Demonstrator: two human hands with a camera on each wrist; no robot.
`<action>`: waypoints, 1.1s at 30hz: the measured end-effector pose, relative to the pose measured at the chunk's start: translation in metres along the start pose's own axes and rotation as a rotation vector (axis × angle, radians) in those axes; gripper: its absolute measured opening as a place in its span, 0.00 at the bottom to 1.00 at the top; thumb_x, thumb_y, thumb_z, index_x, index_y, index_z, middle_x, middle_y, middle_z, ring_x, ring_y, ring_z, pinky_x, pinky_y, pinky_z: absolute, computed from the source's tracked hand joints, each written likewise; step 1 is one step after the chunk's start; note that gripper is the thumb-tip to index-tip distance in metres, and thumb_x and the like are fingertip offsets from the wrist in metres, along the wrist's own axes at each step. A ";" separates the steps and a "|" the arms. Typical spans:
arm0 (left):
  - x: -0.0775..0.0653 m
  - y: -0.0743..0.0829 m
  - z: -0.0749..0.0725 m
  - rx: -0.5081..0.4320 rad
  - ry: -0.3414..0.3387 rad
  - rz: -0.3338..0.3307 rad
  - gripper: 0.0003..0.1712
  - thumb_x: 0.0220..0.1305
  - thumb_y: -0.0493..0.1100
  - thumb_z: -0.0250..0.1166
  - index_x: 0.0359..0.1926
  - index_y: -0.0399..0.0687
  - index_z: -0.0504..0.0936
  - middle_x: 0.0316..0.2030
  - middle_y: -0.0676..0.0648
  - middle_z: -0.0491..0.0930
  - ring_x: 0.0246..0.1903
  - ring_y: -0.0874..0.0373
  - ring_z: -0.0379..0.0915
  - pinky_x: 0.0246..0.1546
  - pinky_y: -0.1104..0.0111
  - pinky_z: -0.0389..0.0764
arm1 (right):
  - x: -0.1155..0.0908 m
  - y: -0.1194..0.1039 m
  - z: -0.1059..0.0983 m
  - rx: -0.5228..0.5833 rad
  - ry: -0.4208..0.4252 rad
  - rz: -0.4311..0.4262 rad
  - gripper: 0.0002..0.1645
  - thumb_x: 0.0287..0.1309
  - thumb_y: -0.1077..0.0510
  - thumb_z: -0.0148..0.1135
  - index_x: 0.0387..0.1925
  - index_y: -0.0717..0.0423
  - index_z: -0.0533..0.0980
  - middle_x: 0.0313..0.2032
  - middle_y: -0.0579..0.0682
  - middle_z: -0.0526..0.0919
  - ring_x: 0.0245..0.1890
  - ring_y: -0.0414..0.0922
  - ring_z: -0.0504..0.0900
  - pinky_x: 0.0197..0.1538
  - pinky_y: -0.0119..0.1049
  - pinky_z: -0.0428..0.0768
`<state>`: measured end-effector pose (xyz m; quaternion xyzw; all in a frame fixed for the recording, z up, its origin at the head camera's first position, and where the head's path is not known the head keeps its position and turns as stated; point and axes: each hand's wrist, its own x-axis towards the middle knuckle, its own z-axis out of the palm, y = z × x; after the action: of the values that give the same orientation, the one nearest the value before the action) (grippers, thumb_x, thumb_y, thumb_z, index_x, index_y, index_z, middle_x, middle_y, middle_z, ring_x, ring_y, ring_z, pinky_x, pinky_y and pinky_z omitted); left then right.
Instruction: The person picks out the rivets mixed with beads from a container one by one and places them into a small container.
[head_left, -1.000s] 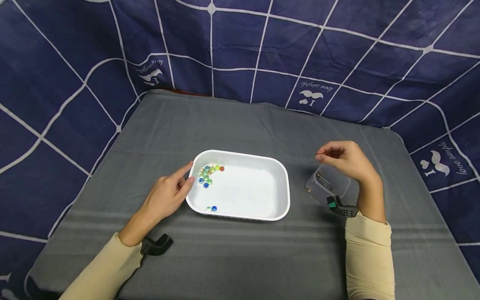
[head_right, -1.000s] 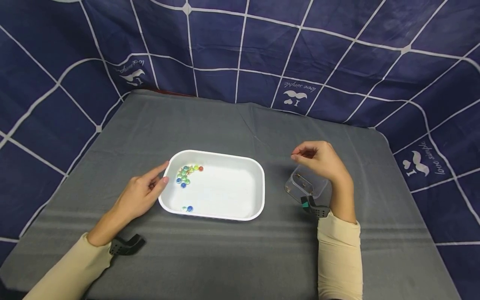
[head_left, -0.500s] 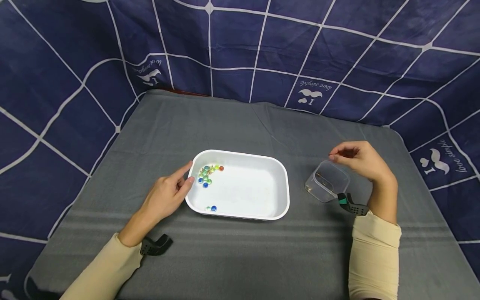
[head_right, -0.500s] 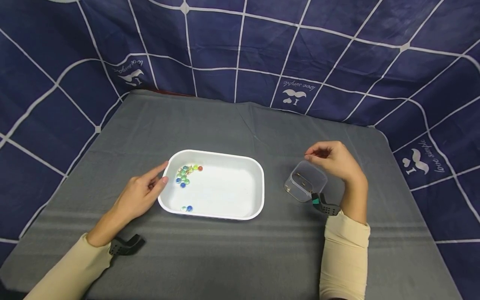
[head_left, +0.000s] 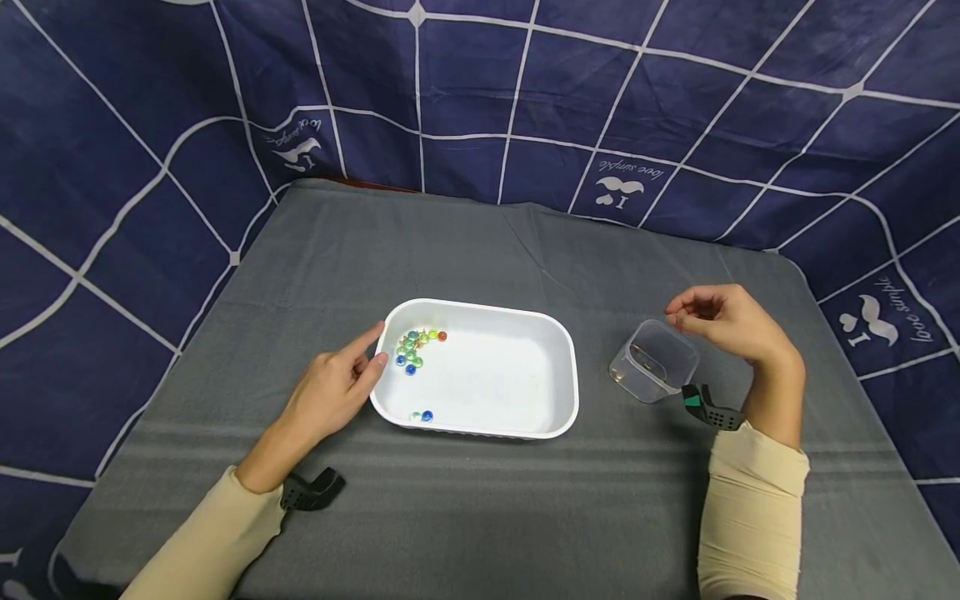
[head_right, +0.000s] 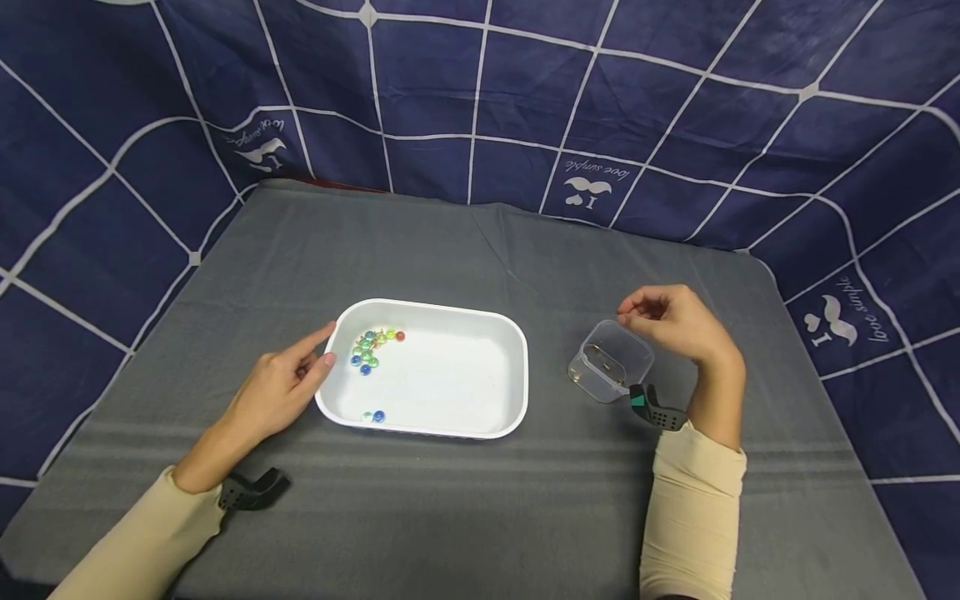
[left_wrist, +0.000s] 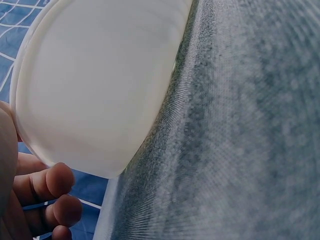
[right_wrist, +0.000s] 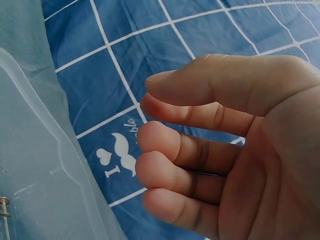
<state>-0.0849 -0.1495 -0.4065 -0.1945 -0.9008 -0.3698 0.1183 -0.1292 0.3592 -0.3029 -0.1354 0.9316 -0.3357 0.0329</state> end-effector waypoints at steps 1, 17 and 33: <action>0.000 0.000 0.000 0.001 0.001 0.000 0.25 0.71 0.40 0.59 0.65 0.32 0.73 0.18 0.56 0.68 0.14 0.66 0.59 0.16 0.69 0.64 | 0.000 0.000 0.000 0.002 -0.001 -0.001 0.06 0.58 0.72 0.62 0.38 0.68 0.82 0.28 0.45 0.83 0.26 0.35 0.78 0.30 0.27 0.77; 0.001 0.001 0.001 0.004 0.003 -0.001 0.25 0.71 0.40 0.59 0.64 0.32 0.73 0.17 0.56 0.68 0.13 0.66 0.58 0.15 0.69 0.63 | 0.002 -0.004 0.002 0.025 0.008 -0.014 0.06 0.59 0.72 0.61 0.38 0.68 0.82 0.27 0.47 0.83 0.26 0.35 0.78 0.29 0.28 0.77; 0.000 0.001 0.001 0.003 0.005 -0.001 0.25 0.71 0.40 0.59 0.64 0.32 0.73 0.18 0.56 0.68 0.13 0.66 0.58 0.16 0.69 0.63 | 0.011 -0.017 0.013 0.063 0.022 -0.108 0.07 0.58 0.72 0.63 0.39 0.67 0.83 0.30 0.45 0.84 0.27 0.36 0.79 0.31 0.24 0.76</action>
<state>-0.0848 -0.1487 -0.4065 -0.1930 -0.9011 -0.3691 0.1205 -0.1335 0.3360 -0.3020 -0.1804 0.9123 -0.3675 0.0087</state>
